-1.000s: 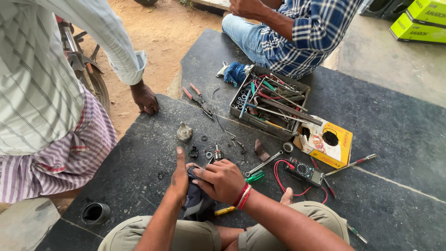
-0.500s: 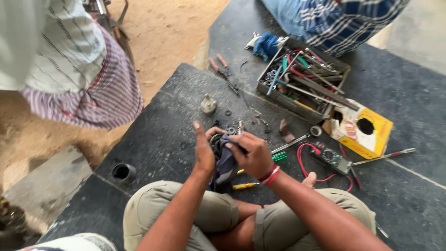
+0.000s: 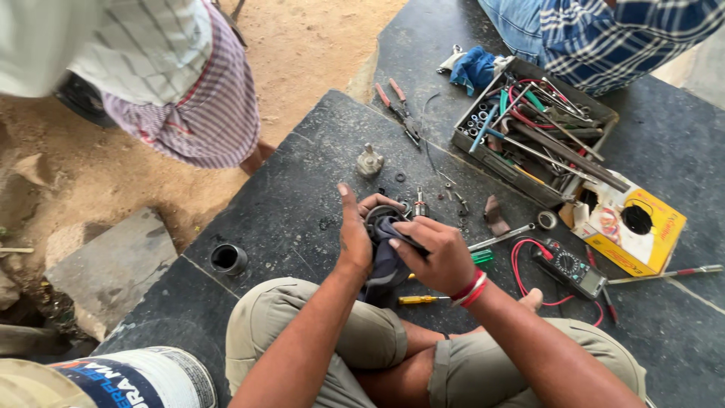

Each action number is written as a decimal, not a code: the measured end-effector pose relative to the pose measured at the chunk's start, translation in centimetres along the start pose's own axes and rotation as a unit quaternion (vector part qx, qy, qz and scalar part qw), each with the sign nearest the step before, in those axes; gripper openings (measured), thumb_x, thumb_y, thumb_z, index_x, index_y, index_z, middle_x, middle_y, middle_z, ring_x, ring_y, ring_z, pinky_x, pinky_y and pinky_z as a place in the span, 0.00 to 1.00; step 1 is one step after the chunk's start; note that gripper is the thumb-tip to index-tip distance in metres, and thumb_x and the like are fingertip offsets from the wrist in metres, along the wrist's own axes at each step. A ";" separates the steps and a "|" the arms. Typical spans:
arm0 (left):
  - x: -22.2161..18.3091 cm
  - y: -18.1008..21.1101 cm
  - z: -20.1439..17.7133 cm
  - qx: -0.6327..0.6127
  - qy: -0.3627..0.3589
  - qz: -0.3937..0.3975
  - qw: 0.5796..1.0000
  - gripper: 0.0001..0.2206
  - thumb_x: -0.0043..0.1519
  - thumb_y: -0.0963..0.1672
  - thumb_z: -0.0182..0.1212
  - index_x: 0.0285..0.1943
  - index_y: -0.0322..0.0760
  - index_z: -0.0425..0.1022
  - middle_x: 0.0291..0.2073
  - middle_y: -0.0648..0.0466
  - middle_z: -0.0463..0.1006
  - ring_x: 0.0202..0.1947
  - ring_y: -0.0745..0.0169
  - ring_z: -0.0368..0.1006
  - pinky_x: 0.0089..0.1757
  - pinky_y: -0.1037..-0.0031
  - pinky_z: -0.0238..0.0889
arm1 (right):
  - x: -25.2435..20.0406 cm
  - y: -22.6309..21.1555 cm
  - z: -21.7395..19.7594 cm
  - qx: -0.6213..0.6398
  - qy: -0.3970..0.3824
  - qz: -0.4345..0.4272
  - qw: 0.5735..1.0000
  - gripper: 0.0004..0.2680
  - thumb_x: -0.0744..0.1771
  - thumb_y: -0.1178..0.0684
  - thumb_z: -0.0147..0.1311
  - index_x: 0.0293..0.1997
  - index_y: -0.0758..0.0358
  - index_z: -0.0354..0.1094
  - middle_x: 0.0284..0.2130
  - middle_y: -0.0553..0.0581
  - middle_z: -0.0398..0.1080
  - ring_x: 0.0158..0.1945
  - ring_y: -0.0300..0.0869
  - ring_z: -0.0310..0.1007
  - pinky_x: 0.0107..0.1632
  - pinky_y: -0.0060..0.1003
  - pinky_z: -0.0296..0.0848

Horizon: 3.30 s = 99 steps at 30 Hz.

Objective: The person cleans and wipes a small motor component and a cylinder with a cloth, then uses a small screwdriver to scrape dirt and grease from a copper rotor.

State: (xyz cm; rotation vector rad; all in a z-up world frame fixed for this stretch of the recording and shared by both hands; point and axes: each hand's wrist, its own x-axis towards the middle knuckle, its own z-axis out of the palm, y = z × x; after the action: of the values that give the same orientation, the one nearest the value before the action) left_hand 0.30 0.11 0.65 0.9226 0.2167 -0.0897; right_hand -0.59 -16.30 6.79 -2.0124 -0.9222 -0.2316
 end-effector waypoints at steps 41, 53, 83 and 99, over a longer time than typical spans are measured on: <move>2.3 -5.2 -3.1 0.264 0.084 0.226 0.934 0.28 0.77 0.53 0.33 0.41 0.32 0.77 0.35 0.40 0.79 0.40 0.44 0.76 0.47 0.60 0.68 | -6.1 8.9 5.4 0.103 -0.076 0.211 0.969 0.19 0.67 0.50 0.56 0.65 0.68 0.66 0.57 0.64 0.74 0.61 0.42 0.70 0.61 0.36 0.65; 2.4 -3.0 -3.5 -0.100 0.132 -0.128 0.978 0.31 0.68 0.62 0.38 0.32 0.37 0.73 0.26 0.52 0.76 0.28 0.62 0.71 0.37 0.71 0.67 | -2.0 2.5 3.0 -0.046 -0.175 0.104 0.978 0.16 0.67 0.53 0.56 0.62 0.62 0.69 0.35 0.66 0.78 0.40 0.58 0.78 0.41 0.48 0.74; -1.1 0.7 0.6 0.079 -0.026 0.177 0.981 0.31 0.76 0.59 0.34 0.48 0.31 0.74 0.38 0.49 0.79 0.41 0.65 0.75 0.47 0.75 0.70 | -2.7 4.2 1.4 0.484 -0.007 0.422 0.766 0.10 0.74 0.48 0.56 0.50 0.68 0.70 0.30 0.49 0.65 0.25 0.33 0.58 0.26 0.31 0.55; 2.0 6.6 -2.0 0.226 0.050 0.145 0.962 0.33 0.55 0.53 0.73 0.69 0.37 0.73 0.50 0.51 0.79 0.48 0.63 0.75 0.47 0.71 0.70 | -4.6 10.5 3.4 0.183 -0.143 0.325 0.917 0.11 0.67 0.50 0.53 0.45 0.67 0.76 0.34 0.60 0.76 0.38 0.48 0.73 0.43 0.42 0.72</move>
State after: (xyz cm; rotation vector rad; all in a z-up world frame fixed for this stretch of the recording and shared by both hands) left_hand 3.04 5.75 4.20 1.4073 0.1539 0.1881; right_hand 2.71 -19.50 -4.26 -1.9003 -0.3757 0.5776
